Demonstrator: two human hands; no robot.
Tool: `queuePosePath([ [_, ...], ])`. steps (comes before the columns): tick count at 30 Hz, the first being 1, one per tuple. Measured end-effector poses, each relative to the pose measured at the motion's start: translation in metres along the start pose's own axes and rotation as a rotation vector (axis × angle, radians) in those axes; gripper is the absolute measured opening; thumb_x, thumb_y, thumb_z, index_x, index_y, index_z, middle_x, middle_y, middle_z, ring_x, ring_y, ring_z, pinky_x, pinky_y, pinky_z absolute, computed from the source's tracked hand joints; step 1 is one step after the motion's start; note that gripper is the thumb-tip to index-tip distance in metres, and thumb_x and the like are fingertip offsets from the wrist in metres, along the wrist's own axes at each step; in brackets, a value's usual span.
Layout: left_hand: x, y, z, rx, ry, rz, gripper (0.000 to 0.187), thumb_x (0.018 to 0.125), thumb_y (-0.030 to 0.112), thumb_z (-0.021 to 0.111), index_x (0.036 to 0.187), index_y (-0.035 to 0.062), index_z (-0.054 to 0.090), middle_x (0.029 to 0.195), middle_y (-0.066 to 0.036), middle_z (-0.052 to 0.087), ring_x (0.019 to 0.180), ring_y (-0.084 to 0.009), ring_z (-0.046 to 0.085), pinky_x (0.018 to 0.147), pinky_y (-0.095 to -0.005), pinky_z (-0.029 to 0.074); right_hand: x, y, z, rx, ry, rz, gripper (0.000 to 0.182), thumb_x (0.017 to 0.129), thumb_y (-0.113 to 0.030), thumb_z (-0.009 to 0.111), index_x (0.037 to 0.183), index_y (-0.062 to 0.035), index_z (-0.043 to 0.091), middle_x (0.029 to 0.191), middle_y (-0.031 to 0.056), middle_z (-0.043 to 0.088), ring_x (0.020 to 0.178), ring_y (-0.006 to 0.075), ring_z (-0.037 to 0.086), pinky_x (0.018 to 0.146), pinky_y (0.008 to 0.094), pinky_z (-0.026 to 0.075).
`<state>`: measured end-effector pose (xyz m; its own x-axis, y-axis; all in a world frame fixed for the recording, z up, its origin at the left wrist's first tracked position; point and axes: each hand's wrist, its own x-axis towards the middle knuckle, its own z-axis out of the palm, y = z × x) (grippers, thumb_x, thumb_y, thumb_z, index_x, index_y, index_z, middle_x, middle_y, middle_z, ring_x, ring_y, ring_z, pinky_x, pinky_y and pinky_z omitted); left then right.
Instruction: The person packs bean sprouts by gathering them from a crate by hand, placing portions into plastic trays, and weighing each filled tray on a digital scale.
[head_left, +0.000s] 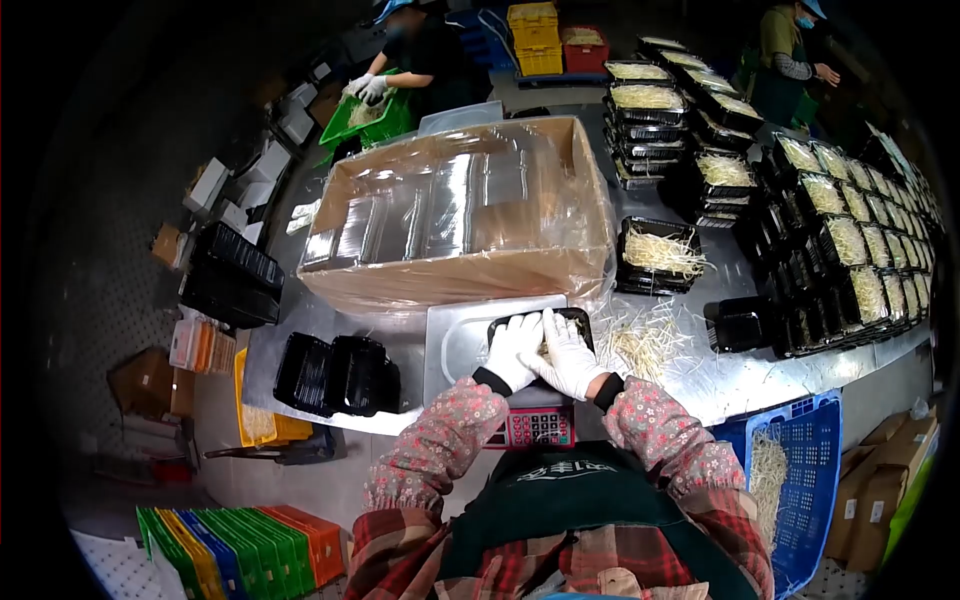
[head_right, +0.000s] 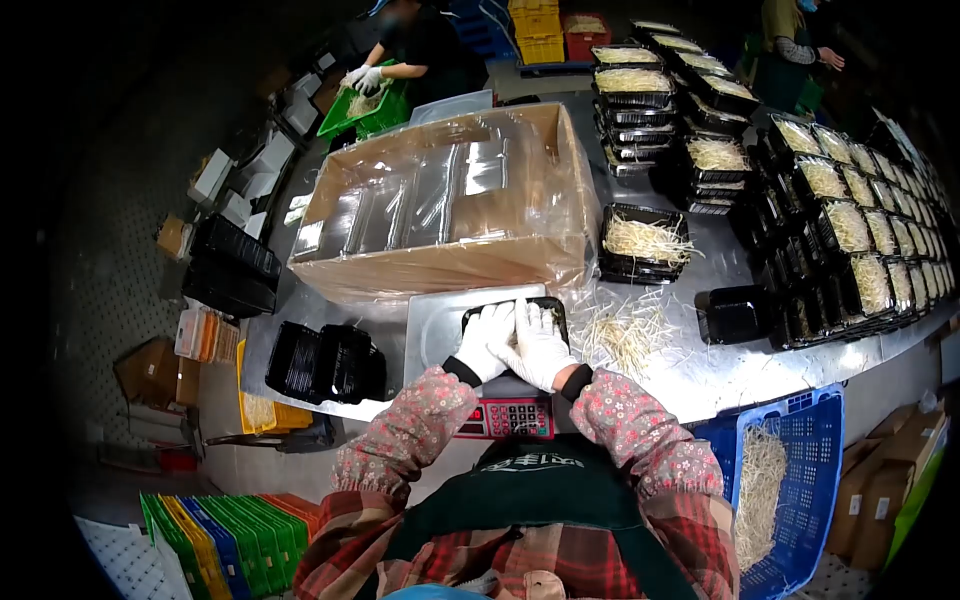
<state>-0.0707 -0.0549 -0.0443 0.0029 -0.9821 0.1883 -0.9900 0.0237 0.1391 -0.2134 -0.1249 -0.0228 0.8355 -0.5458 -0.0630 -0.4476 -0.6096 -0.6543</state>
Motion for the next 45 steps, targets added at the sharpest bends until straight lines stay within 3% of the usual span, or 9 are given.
queuePosePath([
  [6, -0.024, 0.003, -0.047, -0.314, -0.127, -0.204, 0.084, 0.080, 0.052, 0.069, 0.140, 0.0001, 0.041, 0.134, -0.019, 0.049, 0.124, -0.0367, 0.046, 0.103, -0.0493, 0.037, 0.019, -0.017, -0.092, -0.010, -0.024, -0.167, 0.071, 0.089, -0.049, 0.063, 0.142, -0.0058, 0.045, 0.121, 0.0218, 0.064, 0.108, 0.0352, 0.064, 0.093, 0.0402, 0.050],
  [10, -0.024, 0.022, -0.019, -0.129, 0.001, -0.178, 0.062, 0.092, 0.038, 0.057, 0.142, 0.0046, 0.043, 0.141, -0.016, 0.047, 0.126, -0.0352, 0.043, 0.105, -0.0528, 0.032, 0.130, 0.009, -0.107, 0.023, 0.238, -0.076, 0.051, 0.089, -0.040, 0.063, 0.128, -0.0065, 0.059, 0.118, 0.0209, 0.065, 0.111, 0.0357, 0.061, 0.096, 0.0419, 0.048],
  [16, -0.023, 0.030, -0.014, -0.006, 0.028, -0.189, 0.057, 0.090, 0.037, 0.057, 0.139, 0.0089, 0.047, 0.140, -0.011, 0.047, 0.124, -0.0323, 0.043, 0.100, -0.0577, 0.035, 0.255, 0.054, -0.062, -0.237, -0.270, 0.119, 0.042, 0.078, -0.037, 0.071, 0.109, -0.0090, 0.073, 0.108, 0.0165, 0.070, 0.105, 0.0338, 0.065, 0.093, 0.0408, 0.050],
  [24, -0.028, 0.026, -0.018, -0.193, 0.019, -0.168, 0.070, 0.087, 0.044, 0.061, 0.143, 0.0078, 0.042, 0.144, -0.013, 0.044, 0.129, -0.0347, 0.039, 0.105, -0.0575, 0.029, 0.197, 0.006, -0.103, -0.180, 0.220, -0.036, 0.018, 0.075, -0.027, 0.067, 0.085, -0.0147, 0.076, 0.092, 0.0144, 0.072, 0.088, 0.0331, 0.069, 0.082, 0.0398, 0.054],
  [30, -0.050, -0.002, -0.033, -0.970, 0.614, -0.312, 0.075, 0.095, 0.054, 0.053, 0.145, 0.0010, 0.038, 0.137, -0.023, 0.050, 0.119, -0.0313, 0.054, 0.101, -0.0454, 0.043, 0.087, -0.043, -0.174, 0.259, 0.321, -0.681, 0.013, 0.082, -0.018, 0.073, 0.092, -0.0096, 0.074, 0.105, 0.0070, 0.069, 0.100, 0.0272, 0.063, 0.088, 0.0372, 0.050],
  [34, -0.069, -0.011, -0.125, -2.299, 0.293, -0.465, 0.090, 0.092, 0.071, 0.040, 0.147, 0.0002, 0.034, 0.125, -0.012, 0.057, 0.091, -0.0200, 0.061, 0.073, -0.0269, 0.052, 0.017, -0.055, -0.165, 0.330, 0.024, -0.956, 0.016, 0.079, -0.014, 0.076, 0.095, -0.0149, 0.076, 0.120, 0.0029, 0.067, 0.113, 0.0233, 0.058, 0.095, 0.0372, 0.048],
  [35, -0.067, 0.000, -0.135, -2.267, 0.423, -0.666, 0.081, 0.094, 0.061, 0.049, 0.147, 0.0013, 0.034, 0.096, -0.007, 0.063, 0.069, -0.0144, 0.059, 0.055, -0.0223, 0.048, 0.008, -0.050, -0.153, 0.347, -0.093, -0.899, 0.020, 0.078, -0.013, 0.077, 0.099, -0.0157, 0.076, 0.123, 0.0038, 0.066, 0.115, 0.0241, 0.057, 0.097, 0.0385, 0.047],
  [41, -0.102, -0.014, -0.081, -1.582, 0.532, -0.772, 0.047, 0.088, 0.007, 0.063, 0.132, -0.0026, 0.049, 0.083, -0.008, 0.066, 0.055, -0.0130, 0.059, 0.046, -0.0233, 0.047, -0.020, 0.001, -0.117, 0.559, -0.239, -0.668, 0.060, 0.094, -0.027, 0.065, 0.147, -0.0104, 0.043, 0.142, 0.0148, 0.052, 0.133, 0.0246, 0.044, 0.103, 0.0389, 0.042],
  [45, -0.108, 0.026, -0.070, -1.212, 0.563, -0.651, 0.043, 0.092, 0.002, 0.060, 0.134, -0.0025, 0.050, 0.094, -0.009, 0.068, 0.072, -0.0083, 0.059, 0.064, -0.0221, 0.050, -0.045, 0.005, -0.076, 0.345, -0.001, -0.146, 0.062, 0.092, -0.031, 0.065, 0.147, -0.0155, 0.041, 0.107, 0.0160, 0.068, 0.092, 0.0278, 0.067, 0.081, 0.0390, 0.053],
])
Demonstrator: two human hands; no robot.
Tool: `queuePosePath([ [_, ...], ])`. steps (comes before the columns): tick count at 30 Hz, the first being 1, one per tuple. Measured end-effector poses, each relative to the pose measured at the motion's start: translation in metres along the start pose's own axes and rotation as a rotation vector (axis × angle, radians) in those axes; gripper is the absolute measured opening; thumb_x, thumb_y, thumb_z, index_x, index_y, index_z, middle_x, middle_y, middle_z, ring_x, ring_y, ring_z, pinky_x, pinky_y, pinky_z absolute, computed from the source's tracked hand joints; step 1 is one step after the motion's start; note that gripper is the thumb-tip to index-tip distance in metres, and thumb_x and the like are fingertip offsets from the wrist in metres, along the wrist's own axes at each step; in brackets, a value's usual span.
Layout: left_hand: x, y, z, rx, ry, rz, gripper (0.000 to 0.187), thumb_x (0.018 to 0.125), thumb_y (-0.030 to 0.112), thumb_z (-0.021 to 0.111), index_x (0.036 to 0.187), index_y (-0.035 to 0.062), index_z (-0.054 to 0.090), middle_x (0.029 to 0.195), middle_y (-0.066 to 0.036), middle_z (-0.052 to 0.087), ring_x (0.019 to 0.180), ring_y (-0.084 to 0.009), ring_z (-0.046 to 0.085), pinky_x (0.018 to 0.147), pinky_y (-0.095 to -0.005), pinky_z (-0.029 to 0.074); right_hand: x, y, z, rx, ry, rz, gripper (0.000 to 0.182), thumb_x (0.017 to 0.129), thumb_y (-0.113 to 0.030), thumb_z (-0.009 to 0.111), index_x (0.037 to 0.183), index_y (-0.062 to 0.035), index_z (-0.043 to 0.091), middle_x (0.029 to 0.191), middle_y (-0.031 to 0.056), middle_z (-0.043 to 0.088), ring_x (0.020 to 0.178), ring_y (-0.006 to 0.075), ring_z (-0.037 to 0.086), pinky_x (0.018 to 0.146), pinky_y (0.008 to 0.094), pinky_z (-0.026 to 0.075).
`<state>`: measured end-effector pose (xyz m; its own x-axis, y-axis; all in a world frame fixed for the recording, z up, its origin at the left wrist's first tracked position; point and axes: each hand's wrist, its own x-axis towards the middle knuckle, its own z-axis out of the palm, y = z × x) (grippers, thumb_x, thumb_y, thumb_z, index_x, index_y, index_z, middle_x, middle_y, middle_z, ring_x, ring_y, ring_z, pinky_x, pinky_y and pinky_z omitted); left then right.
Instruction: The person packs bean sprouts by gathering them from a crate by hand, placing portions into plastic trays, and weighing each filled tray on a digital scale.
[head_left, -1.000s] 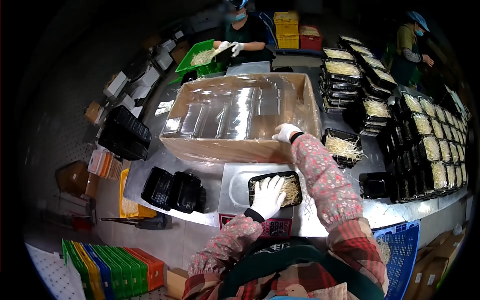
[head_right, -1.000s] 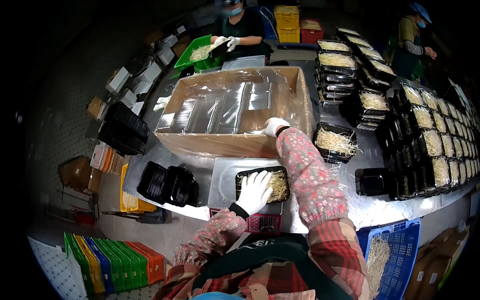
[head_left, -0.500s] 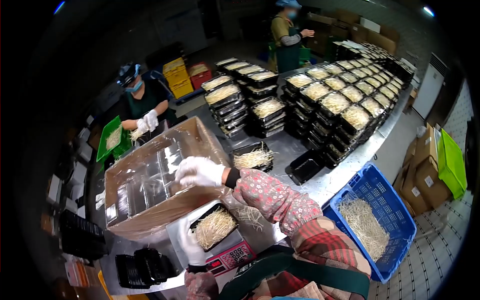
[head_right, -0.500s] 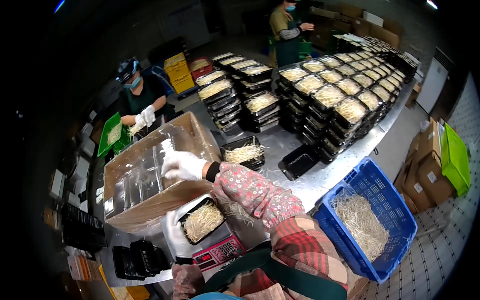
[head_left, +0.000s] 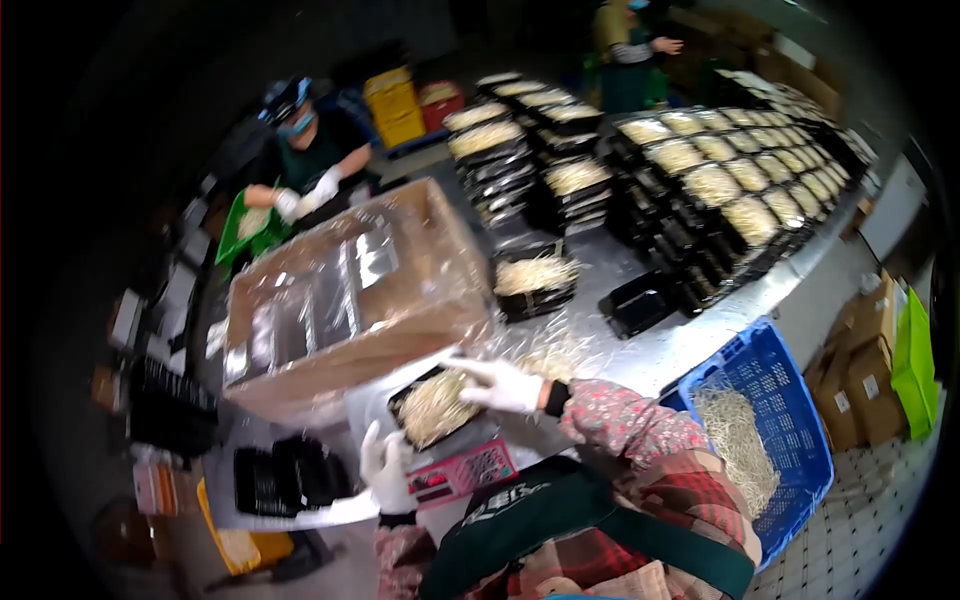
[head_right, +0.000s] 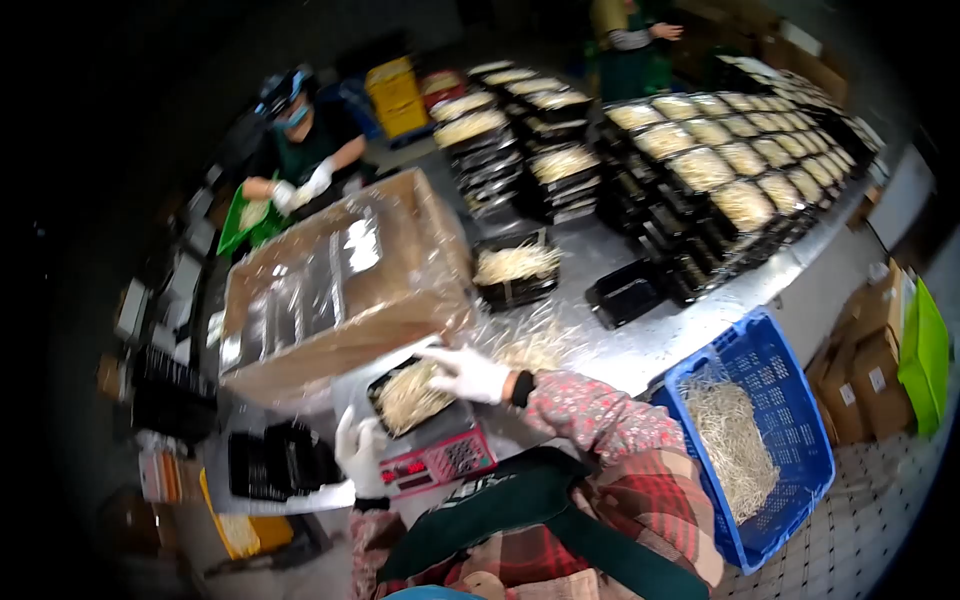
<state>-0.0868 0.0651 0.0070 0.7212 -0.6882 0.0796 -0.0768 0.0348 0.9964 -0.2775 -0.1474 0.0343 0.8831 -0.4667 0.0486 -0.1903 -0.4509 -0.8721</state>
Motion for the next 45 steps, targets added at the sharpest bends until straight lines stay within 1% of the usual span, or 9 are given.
queuePosePath([
  [8, 0.077, -0.061, 0.006, 0.741, 0.069, 0.362, 0.027, 0.091, 0.019, 0.060, 0.114, 0.0058, 0.067, 0.111, -0.012, 0.068, 0.109, -0.0292, 0.059, 0.098, -0.0385, 0.045, 0.057, 0.058, 0.023, -0.629, 0.228, 0.026, 0.039, 0.095, -0.039, 0.055, 0.118, -0.0085, 0.063, 0.088, 0.0181, 0.070, 0.081, 0.0341, 0.068, 0.072, 0.0448, 0.053],
  [13, 0.090, -0.104, -0.001, 0.372, 0.027, 0.213, 0.025, 0.091, 0.016, 0.064, 0.113, 0.0041, 0.070, 0.108, -0.011, 0.069, 0.103, -0.0233, 0.064, 0.091, -0.0338, 0.049, 0.056, 0.072, 0.031, -0.365, 0.255, 0.195, 0.044, 0.094, -0.042, 0.056, 0.122, -0.0081, 0.063, 0.102, 0.0220, 0.069, 0.097, 0.0352, 0.066, 0.085, 0.0414, 0.051],
  [16, 0.083, -0.083, -0.003, -0.138, -0.065, -0.460, 0.023, 0.089, 0.011, 0.067, 0.111, 0.0028, 0.070, 0.103, -0.003, 0.068, 0.098, -0.0134, 0.062, 0.086, -0.0269, 0.049, 0.062, 0.098, 0.043, 0.236, 0.295, 0.220, 0.032, 0.091, -0.021, 0.065, 0.114, 0.0012, 0.063, 0.097, 0.0144, 0.071, 0.092, 0.0231, 0.067, 0.084, 0.0327, 0.051],
  [27, 0.082, -0.109, 0.001, -0.093, 0.062, -0.122, 0.020, 0.086, 0.010, 0.072, 0.104, 0.0013, 0.071, 0.095, -0.004, 0.068, 0.090, -0.0134, 0.062, 0.077, -0.0250, 0.049, 0.057, 0.115, 0.054, 0.606, 0.379, 0.226, 0.019, 0.092, -0.016, 0.067, 0.102, -0.0008, 0.061, 0.089, 0.0050, 0.067, 0.077, 0.0110, 0.060, 0.071, 0.0264, 0.049],
  [30, 0.036, -0.057, -0.015, -0.164, -0.043, -0.453, 0.024, 0.089, 0.010, 0.069, 0.111, 0.0015, 0.062, 0.096, -0.006, 0.063, 0.086, -0.0173, 0.063, 0.069, -0.0292, 0.056, 0.009, 0.082, 0.023, 0.352, 0.103, 0.506, 0.051, 0.078, -0.044, 0.081, 0.104, -0.0102, 0.055, 0.087, 0.0043, 0.064, 0.071, 0.0108, 0.060, 0.061, 0.0253, 0.050],
  [32, 0.008, -0.055, -0.014, -0.334, -0.121, -0.530, 0.021, 0.090, 0.006, 0.065, 0.109, 0.0020, 0.058, 0.097, -0.007, 0.061, 0.084, -0.0212, 0.064, 0.070, -0.0348, 0.060, -0.014, 0.069, 0.030, 0.647, -0.051, 0.531, 0.040, 0.083, -0.029, 0.078, 0.095, -0.0141, 0.043, 0.080, 0.0046, 0.066, 0.057, 0.0129, 0.063, 0.040, 0.0262, 0.048],
  [39, -0.008, -0.055, 0.012, -0.516, -0.012, -0.413, 0.015, 0.082, -0.003, 0.062, 0.094, 0.0051, 0.058, 0.092, -0.007, 0.064, 0.078, -0.0217, 0.065, 0.069, -0.0391, 0.060, -0.037, 0.062, 0.058, 0.892, 0.277, 0.310, 0.027, 0.089, -0.006, 0.069, 0.089, -0.0136, 0.043, 0.065, 0.0012, 0.059, 0.050, 0.0100, 0.060, 0.039, 0.0222, 0.045],
  [43, 0.013, -0.033, 0.017, -0.419, -0.119, -0.350, 0.016, 0.081, -0.004, 0.062, 0.090, 0.0078, 0.057, 0.088, -0.008, 0.066, 0.072, -0.0223, 0.067, 0.059, -0.0385, 0.061, -0.045, 0.046, 0.000, 0.591, -0.074, 0.451, 0.029, 0.088, -0.021, 0.073, 0.089, -0.0101, 0.047, 0.076, 0.0004, 0.059, 0.060, 0.0086, 0.056, 0.052, 0.0236, 0.046],
  [45, 0.021, -0.018, 0.026, -0.440, -0.188, -0.355, 0.017, 0.080, -0.005, 0.063, 0.089, 0.0077, 0.056, 0.089, -0.010, 0.068, 0.075, -0.0229, 0.069, 0.057, -0.0373, 0.061, -0.037, 0.071, -0.024, 0.347, 0.148, 0.054, 0.032, 0.086, -0.028, 0.076, 0.095, -0.0075, 0.052, 0.080, 0.0005, 0.056, 0.070, 0.0096, 0.053, 0.063, 0.0254, 0.046],
])
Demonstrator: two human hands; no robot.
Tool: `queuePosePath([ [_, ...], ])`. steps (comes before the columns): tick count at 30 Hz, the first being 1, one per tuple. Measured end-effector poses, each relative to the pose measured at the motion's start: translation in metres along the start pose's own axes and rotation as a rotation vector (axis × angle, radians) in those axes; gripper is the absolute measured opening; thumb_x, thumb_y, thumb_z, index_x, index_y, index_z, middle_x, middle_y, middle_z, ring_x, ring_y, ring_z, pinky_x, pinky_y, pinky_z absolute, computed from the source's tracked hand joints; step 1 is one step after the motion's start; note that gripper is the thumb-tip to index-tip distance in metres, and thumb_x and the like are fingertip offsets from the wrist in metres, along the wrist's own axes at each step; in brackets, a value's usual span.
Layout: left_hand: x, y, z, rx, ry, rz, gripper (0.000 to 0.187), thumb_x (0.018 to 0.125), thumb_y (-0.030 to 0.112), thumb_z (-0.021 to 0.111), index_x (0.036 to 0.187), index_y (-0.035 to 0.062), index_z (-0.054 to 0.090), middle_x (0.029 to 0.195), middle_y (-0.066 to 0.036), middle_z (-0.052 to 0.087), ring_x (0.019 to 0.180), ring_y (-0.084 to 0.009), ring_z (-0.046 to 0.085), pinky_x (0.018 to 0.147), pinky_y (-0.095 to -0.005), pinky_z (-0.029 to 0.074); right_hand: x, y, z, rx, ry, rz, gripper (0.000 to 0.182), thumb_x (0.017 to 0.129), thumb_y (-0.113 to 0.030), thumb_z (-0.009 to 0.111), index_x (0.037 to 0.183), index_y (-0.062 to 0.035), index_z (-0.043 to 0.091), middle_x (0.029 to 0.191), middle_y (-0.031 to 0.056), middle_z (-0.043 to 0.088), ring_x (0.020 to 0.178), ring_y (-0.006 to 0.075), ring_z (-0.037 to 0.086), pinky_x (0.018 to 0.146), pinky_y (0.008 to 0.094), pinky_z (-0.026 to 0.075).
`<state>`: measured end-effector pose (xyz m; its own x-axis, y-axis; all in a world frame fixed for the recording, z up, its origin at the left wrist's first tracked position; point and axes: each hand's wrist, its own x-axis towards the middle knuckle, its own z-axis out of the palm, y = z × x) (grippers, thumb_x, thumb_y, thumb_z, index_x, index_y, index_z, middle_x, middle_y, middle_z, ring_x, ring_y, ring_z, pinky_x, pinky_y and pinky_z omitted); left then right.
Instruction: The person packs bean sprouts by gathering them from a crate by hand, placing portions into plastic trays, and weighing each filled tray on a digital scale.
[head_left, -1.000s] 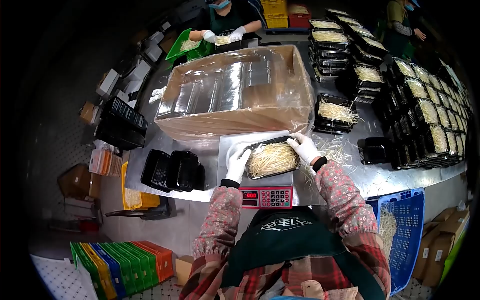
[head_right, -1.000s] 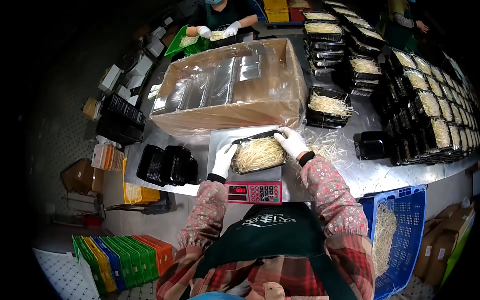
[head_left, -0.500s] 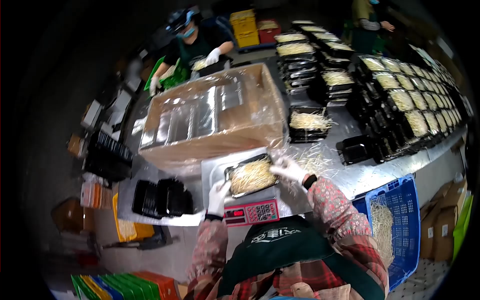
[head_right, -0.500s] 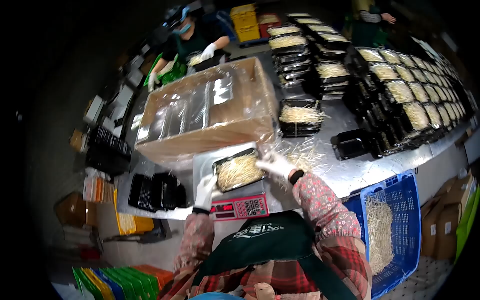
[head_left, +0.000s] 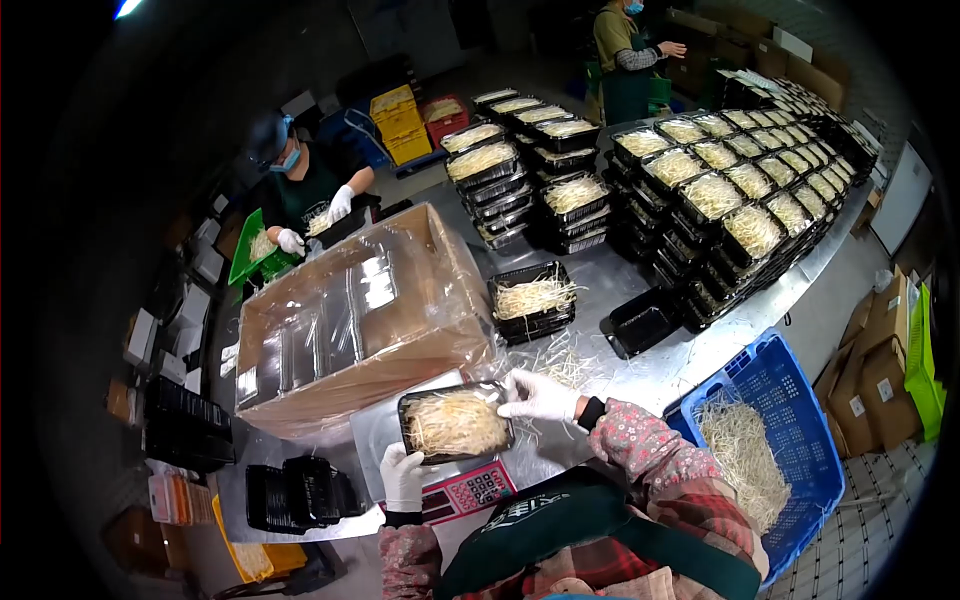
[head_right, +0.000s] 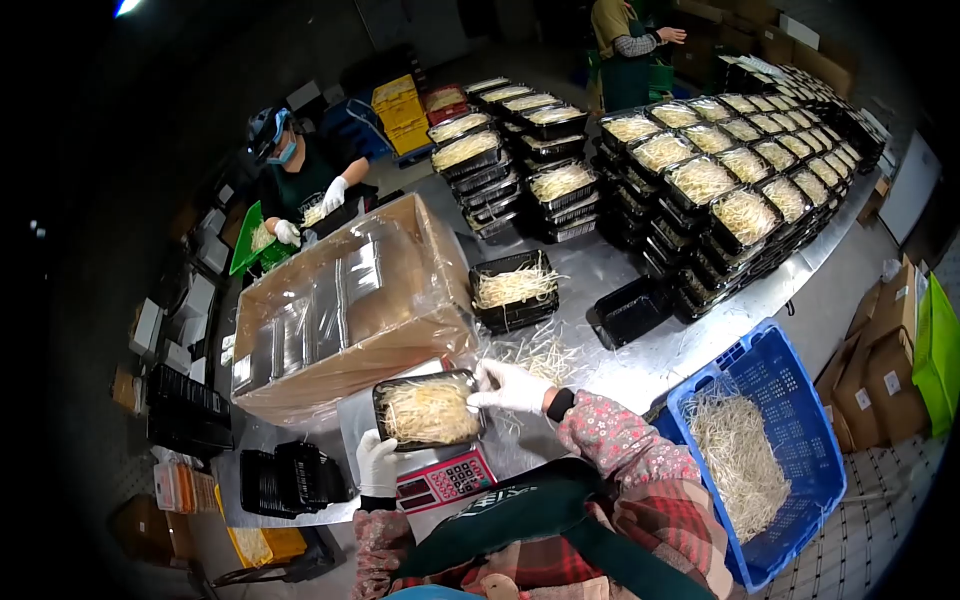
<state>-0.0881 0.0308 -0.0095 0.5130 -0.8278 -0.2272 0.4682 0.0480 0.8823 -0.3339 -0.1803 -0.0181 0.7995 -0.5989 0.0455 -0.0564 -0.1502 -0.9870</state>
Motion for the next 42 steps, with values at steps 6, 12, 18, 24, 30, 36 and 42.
queuePosePath([
  [6, 0.022, -0.002, 0.080, 0.055, -0.072, 0.005, 0.028, 0.086, -0.004, 0.063, 0.112, 0.0016, 0.057, 0.102, -0.009, 0.064, 0.086, -0.0215, 0.066, 0.074, -0.0345, 0.060, 0.040, -0.028, -0.071, 0.037, -0.113, -0.206, 0.020, 0.086, -0.019, 0.074, 0.088, -0.0094, 0.057, 0.075, -0.0064, 0.048, 0.071, 0.0060, 0.045, 0.066, 0.0225, 0.043],
  [12, 0.013, -0.005, 0.092, 0.067, -0.031, 0.086, 0.041, 0.094, 0.007, 0.060, 0.134, 0.0010, 0.050, 0.121, -0.015, 0.059, 0.102, -0.0271, 0.064, 0.089, -0.0394, 0.055, 0.159, 0.016, -0.223, 0.318, 0.814, -0.289, 0.023, 0.082, -0.015, 0.074, 0.084, -0.0099, 0.052, 0.077, -0.0031, 0.054, 0.071, 0.0077, 0.050, 0.068, 0.0223, 0.044],
  [18, -0.010, -0.024, 0.081, 0.136, 0.253, 0.072, 0.032, 0.096, 0.013, 0.060, 0.125, -0.0007, 0.057, 0.111, -0.016, 0.064, 0.088, -0.0248, 0.067, 0.082, -0.0380, 0.057, 0.229, 0.036, -0.341, 0.837, 1.258, -0.078, 0.013, 0.085, -0.005, 0.064, 0.088, -0.0025, 0.052, 0.067, 0.0099, 0.057, 0.054, 0.0247, 0.062, 0.044, 0.0417, 0.053],
  [24, -0.019, -0.031, 0.089, 0.205, 0.329, 0.000, 0.031, 0.097, 0.014, 0.058, 0.125, -0.0001, 0.057, 0.113, -0.015, 0.064, 0.089, -0.0230, 0.067, 0.082, -0.0353, 0.056, 0.220, 0.045, -0.365, 0.812, 1.245, 0.128, 0.029, 0.090, -0.026, 0.069, 0.095, 0.0004, 0.058, 0.083, 0.0122, 0.061, 0.067, 0.0267, 0.061, 0.058, 0.0475, 0.057],
  [30, 0.011, -0.046, 0.076, 0.470, 0.182, 0.109, 0.036, 0.093, 0.008, 0.063, 0.128, -0.0004, 0.057, 0.112, -0.007, 0.063, 0.094, -0.0132, 0.060, 0.085, -0.0284, 0.051, 0.111, 0.061, -0.319, 0.676, 0.973, 0.042, 0.041, 0.091, -0.040, 0.067, 0.113, -0.0054, 0.058, 0.104, 0.0124, 0.062, 0.088, 0.0253, 0.062, 0.074, 0.0425, 0.056],
  [36, 0.062, -0.064, 0.079, 0.717, -0.024, 0.155, 0.047, 0.087, 0.008, 0.070, 0.130, 0.0022, 0.055, 0.118, -0.008, 0.060, 0.105, -0.0173, 0.059, 0.092, -0.0307, 0.049, -0.099, 0.084, -0.258, 0.578, 0.923, 0.171, 0.025, 0.094, -0.020, 0.062, 0.117, -0.0088, 0.059, 0.093, 0.0061, 0.066, 0.074, 0.0151, 0.064, 0.064, 0.0325, 0.056],
  [42, 0.078, -0.101, 0.149, 0.784, -0.513, 0.077, 0.053, 0.082, 0.008, 0.074, 0.131, 0.0030, 0.054, 0.125, -0.010, 0.056, 0.107, -0.0188, 0.059, 0.095, -0.0318, 0.049, -0.325, 0.087, -0.196, 0.387, 1.367, 0.267, 0.020, 0.094, -0.021, 0.062, 0.109, -0.0079, 0.062, 0.087, 0.0064, 0.067, 0.069, 0.0132, 0.064, 0.061, 0.0283, 0.054],
])
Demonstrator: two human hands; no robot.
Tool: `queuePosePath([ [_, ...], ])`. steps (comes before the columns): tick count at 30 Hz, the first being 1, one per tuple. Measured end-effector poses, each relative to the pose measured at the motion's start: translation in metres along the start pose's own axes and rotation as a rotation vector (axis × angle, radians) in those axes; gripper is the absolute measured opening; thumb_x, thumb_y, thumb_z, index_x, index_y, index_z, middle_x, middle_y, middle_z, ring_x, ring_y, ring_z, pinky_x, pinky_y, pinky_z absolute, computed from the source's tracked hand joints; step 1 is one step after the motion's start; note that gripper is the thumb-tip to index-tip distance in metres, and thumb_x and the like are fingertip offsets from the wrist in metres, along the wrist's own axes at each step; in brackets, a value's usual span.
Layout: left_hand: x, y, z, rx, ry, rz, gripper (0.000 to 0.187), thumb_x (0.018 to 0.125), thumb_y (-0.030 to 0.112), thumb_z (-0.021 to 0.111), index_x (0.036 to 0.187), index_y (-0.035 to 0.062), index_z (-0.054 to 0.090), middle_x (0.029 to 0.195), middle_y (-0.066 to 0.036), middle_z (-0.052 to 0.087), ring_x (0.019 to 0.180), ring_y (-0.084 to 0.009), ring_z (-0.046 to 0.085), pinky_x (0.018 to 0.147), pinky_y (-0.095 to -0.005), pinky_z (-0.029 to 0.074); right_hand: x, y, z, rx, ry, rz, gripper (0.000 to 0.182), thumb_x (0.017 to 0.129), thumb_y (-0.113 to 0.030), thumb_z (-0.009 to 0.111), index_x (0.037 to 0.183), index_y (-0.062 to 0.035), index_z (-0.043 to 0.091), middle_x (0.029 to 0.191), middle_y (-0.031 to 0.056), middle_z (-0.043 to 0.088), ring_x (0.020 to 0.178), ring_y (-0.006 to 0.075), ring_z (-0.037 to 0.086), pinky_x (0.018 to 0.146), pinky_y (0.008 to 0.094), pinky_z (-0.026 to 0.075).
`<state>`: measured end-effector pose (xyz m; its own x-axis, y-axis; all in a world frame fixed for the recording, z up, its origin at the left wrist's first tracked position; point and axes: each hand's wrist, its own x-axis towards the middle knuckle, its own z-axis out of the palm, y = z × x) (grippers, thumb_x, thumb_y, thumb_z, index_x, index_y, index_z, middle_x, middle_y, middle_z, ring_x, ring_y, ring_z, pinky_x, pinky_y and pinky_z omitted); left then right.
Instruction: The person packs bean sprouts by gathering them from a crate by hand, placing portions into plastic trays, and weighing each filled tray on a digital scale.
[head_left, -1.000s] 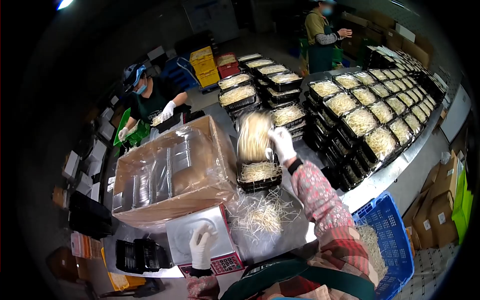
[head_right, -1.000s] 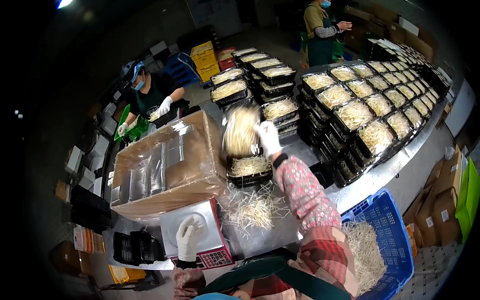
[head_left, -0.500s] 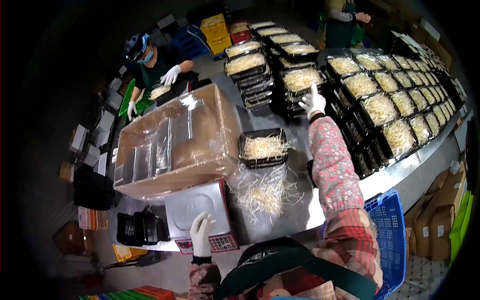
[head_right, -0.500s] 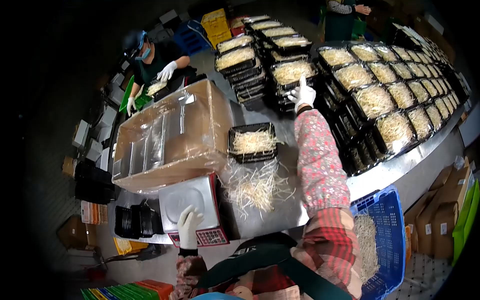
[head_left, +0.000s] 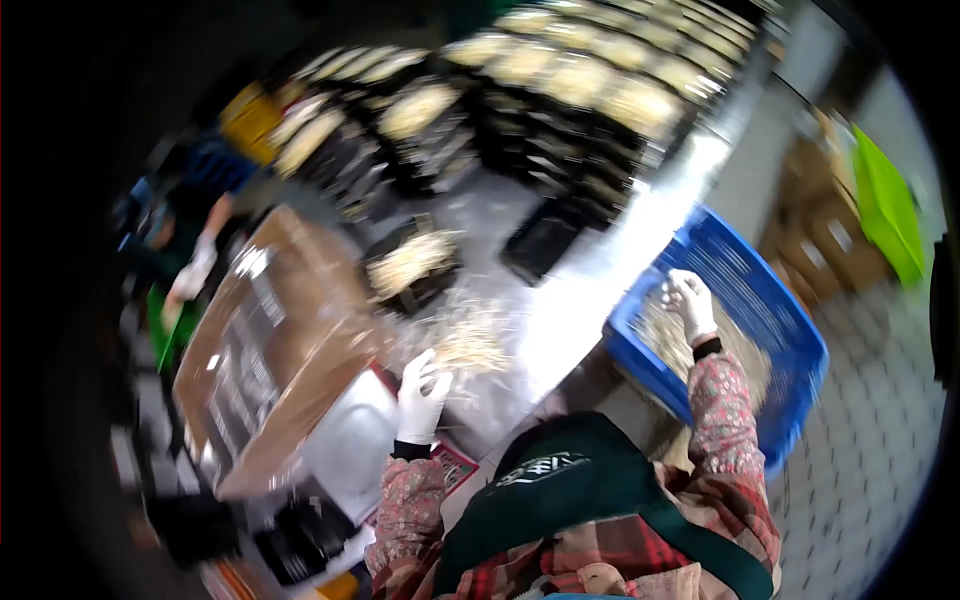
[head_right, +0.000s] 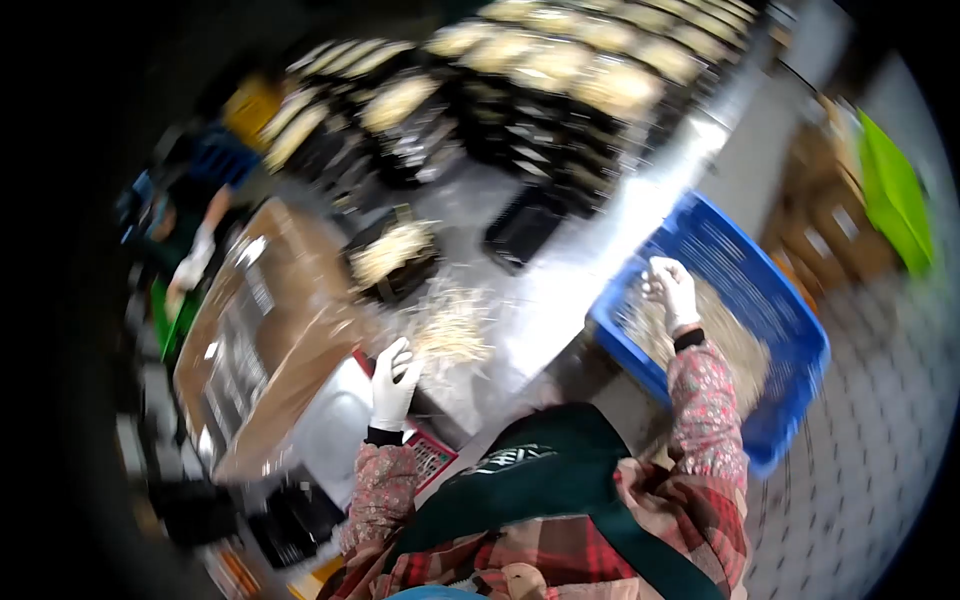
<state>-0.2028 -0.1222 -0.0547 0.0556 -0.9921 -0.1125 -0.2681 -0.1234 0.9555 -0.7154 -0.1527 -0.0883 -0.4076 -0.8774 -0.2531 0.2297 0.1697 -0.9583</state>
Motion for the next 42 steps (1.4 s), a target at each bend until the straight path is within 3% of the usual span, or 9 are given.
queuePosePath([
  [10, 0.018, 0.070, 0.188, 0.032, -0.736, 0.279, 0.071, 0.079, 0.004, 0.076, 0.142, 0.0033, 0.043, 0.134, -0.011, 0.052, 0.114, -0.0203, 0.055, 0.095, -0.0331, 0.049, -0.192, 0.023, -0.224, -0.502, 0.786, -0.195, 0.059, 0.082, -0.033, 0.078, 0.128, -0.0026, 0.056, 0.119, 0.0100, 0.062, 0.106, 0.0191, 0.059, 0.088, 0.0322, 0.050],
  [15, 0.008, 0.120, 0.311, 0.159, -1.076, 0.430, 0.076, 0.078, 0.013, 0.080, 0.143, 0.0027, 0.042, 0.137, -0.016, 0.051, 0.123, -0.0248, 0.053, 0.105, -0.0362, 0.043, -0.203, 0.037, -0.272, -1.084, 0.555, 0.103, 0.104, 0.066, -0.041, 0.086, 0.147, -0.0039, 0.034, 0.153, 0.0245, 0.030, 0.142, 0.0380, 0.028, 0.116, 0.0428, 0.029],
  [22, -0.006, 0.033, 0.529, 0.837, -1.541, 0.803, 0.102, 0.067, 0.040, 0.083, 0.147, 0.0005, 0.033, 0.147, -0.025, 0.039, 0.138, -0.0383, 0.036, 0.115, -0.0409, 0.030, -0.126, 0.066, -0.286, -1.509, -0.191, 0.468, 0.124, 0.052, -0.041, 0.093, 0.152, -0.0118, 0.024, 0.158, 0.0212, 0.019, 0.146, 0.0420, 0.019, 0.106, 0.0615, 0.036],
  [27, -0.062, 0.001, 0.595, 1.287, -1.581, 0.726, 0.141, 0.051, 0.036, 0.092, 0.156, 0.0114, 0.002, 0.160, -0.020, 0.010, 0.137, -0.0437, 0.034, 0.107, -0.0561, 0.037, -0.106, 0.135, -0.270, -1.547, -0.286, 0.370, 0.090, 0.079, -0.028, 0.074, 0.153, -0.0194, 0.024, 0.155, 0.0194, 0.027, 0.131, 0.0386, 0.043, 0.094, 0.0553, 0.047],
  [30, -0.061, -0.058, 0.612, 1.197, -1.496, 0.585, 0.110, 0.068, 0.020, 0.081, 0.155, 0.0157, 0.015, 0.144, -0.025, 0.041, 0.113, -0.0417, 0.056, 0.094, -0.0480, 0.049, -0.091, 0.159, -0.287, -1.413, -0.179, 0.355, 0.059, 0.088, -0.021, 0.060, 0.144, -0.0203, 0.043, 0.134, 0.0171, 0.056, 0.103, 0.0341, 0.064, 0.084, 0.0466, 0.053],
  [33, -0.046, 0.010, 0.618, 0.815, -1.419, 0.504, 0.062, 0.077, 0.018, 0.067, 0.137, 0.0139, 0.050, 0.118, -0.021, 0.063, 0.106, -0.0371, 0.062, 0.091, -0.0418, 0.051, -0.079, 0.086, -0.318, -0.918, -0.036, 0.336, 0.019, 0.084, -0.017, 0.058, 0.096, -0.0076, 0.070, 0.092, 0.0170, 0.070, 0.090, 0.0360, 0.066, 0.082, 0.0435, 0.053],
  [38, 0.009, 0.006, 0.645, 1.037, -1.396, 0.622, 0.052, 0.077, 0.022, 0.066, 0.127, 0.0094, 0.059, 0.114, -0.019, 0.065, 0.106, -0.0366, 0.062, 0.094, -0.0407, 0.050, -0.035, 0.103, -0.344, -0.991, -0.094, 0.081, 0.026, 0.081, -0.018, 0.062, 0.106, -0.0132, 0.068, 0.104, 0.0108, 0.068, 0.099, 0.0295, 0.065, 0.082, 0.0432, 0.053],
  [40, 0.029, -0.019, 0.647, 0.909, -1.306, 0.666, 0.059, 0.075, 0.026, 0.071, 0.130, 0.0083, 0.057, 0.122, -0.019, 0.062, 0.110, -0.0350, 0.060, 0.097, -0.0391, 0.049, -0.014, 0.054, -0.351, -1.024, -0.308, 0.382, 0.032, 0.081, -0.022, 0.065, 0.112, -0.0126, 0.065, 0.107, 0.0120, 0.067, 0.104, 0.0288, 0.064, 0.086, 0.0426, 0.052],
  [42, 0.045, 0.003, 0.666, 1.158, -1.520, 0.625, 0.077, 0.074, 0.026, 0.074, 0.143, 0.0105, 0.044, 0.134, -0.020, 0.055, 0.120, -0.0362, 0.055, 0.102, -0.0389, 0.046, 0.011, 0.104, -0.378, -1.228, -0.397, 0.245, 0.079, 0.071, -0.044, 0.079, 0.138, -0.0141, 0.050, 0.128, 0.0164, 0.059, 0.122, 0.0327, 0.055, 0.100, 0.0430, 0.046],
])
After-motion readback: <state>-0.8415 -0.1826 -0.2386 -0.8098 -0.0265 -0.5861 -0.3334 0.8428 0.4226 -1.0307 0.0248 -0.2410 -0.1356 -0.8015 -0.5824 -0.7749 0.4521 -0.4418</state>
